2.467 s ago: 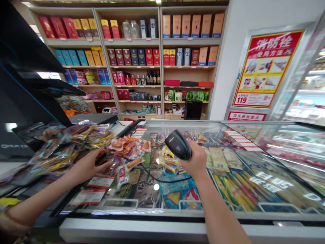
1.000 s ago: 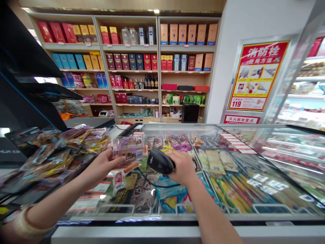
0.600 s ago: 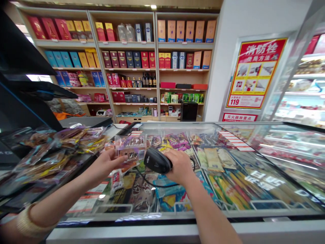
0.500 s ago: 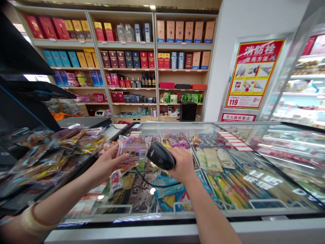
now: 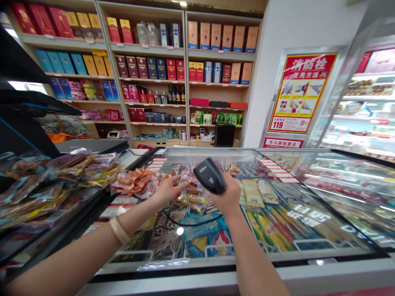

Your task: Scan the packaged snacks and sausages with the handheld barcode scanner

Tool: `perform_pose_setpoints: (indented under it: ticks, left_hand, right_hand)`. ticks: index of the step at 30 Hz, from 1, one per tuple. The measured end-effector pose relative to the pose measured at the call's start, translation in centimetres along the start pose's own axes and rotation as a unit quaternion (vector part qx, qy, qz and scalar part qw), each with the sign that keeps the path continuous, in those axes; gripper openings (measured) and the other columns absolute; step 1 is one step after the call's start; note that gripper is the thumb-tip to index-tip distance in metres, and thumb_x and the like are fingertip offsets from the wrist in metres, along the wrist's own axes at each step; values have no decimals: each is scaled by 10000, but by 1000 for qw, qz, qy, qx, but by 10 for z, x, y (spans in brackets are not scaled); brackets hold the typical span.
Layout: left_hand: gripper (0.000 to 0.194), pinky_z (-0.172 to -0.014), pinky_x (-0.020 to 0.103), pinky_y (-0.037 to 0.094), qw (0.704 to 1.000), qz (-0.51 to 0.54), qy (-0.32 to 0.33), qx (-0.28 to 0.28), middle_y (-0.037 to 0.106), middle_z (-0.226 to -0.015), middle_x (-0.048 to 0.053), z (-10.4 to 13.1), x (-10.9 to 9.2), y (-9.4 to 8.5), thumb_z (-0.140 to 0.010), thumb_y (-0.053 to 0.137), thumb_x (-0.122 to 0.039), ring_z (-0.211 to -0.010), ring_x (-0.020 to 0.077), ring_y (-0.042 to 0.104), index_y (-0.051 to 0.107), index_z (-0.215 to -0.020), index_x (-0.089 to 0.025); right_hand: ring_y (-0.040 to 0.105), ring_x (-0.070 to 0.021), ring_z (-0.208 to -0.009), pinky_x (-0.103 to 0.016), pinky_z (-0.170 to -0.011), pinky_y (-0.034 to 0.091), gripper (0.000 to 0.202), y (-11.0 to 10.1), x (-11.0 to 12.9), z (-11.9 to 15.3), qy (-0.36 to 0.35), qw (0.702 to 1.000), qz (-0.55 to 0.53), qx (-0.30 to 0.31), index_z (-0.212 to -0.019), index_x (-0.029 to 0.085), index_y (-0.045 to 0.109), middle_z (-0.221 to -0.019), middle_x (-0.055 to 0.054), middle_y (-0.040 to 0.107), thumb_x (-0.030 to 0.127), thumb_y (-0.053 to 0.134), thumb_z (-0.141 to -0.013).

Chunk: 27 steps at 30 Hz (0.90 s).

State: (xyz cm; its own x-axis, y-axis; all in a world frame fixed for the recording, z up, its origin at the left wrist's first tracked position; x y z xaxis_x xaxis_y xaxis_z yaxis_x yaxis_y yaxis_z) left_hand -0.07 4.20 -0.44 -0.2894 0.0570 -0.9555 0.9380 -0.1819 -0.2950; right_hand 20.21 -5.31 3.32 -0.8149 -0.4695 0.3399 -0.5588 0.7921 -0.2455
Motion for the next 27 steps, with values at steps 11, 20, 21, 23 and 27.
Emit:
perform_pose_setpoints:
  ticks: [11, 20, 21, 23, 27]
  left_hand:
    - [1061, -1105, 526, 396, 894, -317, 312, 48, 159, -1566, 172, 30, -1, 28, -506, 901, -185, -1418, 415, 325, 415, -1444, -292]
    - [925, -1097, 549, 396, 902, -330, 278, 32, 204, -1550, 207, -2, -15, 53, -595, 848, -149, -1371, 399, 418, 412, -1405, -246]
    - [925, -1103, 550, 388, 903, -330, 274, 25, 204, -1549, 219, 0, -18, 50, -597, 847, -159, -1386, 407, 390, 411, -1410, -231]
    - [911, -1120, 547, 366, 903, -322, 283, 6, 234, -1539, 223, 9, -24, 37, -617, 836, -198, -1426, 404, 319, 410, -1422, -218]
    - [802, -1122, 537, 370, 904, -303, 300, -31, 355, -1486, 156, 45, -15, -24, -714, 753, -306, -1407, 338, 365, 410, -1439, -280]
  right_hand:
    - [683, -262, -824, -352, -740, 545, 250, -1, 5, -3, -18, 1000, -2, 11, -972, 212, 616, -854, -69, 691, 269, 600, -730]
    - [662, -232, -712, -322, -648, 525, 175, 1, 5, 0, -40, 999, 20, 7, -894, 210, 610, -772, -51, 666, 274, 597, -731]
    - [662, -230, -710, -322, -649, 526, 174, 2, 5, 1, -43, 999, 19, 11, -892, 209, 613, -773, -51, 666, 288, 604, -738]
    - [665, -228, -723, -322, -663, 529, 171, 3, 5, 2, -48, 999, 16, 20, -892, 208, 620, -778, -51, 666, 302, 613, -750]
    - [664, -227, -724, -316, -658, 528, 184, 4, 2, 2, -38, 999, 13, 31, -906, 217, 628, -783, -50, 669, 277, 617, -732]
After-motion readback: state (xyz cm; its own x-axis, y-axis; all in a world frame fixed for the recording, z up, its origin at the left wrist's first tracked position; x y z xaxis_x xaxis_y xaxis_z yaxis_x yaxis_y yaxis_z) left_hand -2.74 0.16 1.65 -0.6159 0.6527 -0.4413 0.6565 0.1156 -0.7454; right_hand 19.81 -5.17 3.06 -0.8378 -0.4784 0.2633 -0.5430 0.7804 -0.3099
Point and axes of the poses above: each hand's wrist, its own z-axis away from the middle knuckle, its own y-axis out of the palm, x = y × z, the point moved 5 cm from there along -z, towards the middle knuckle
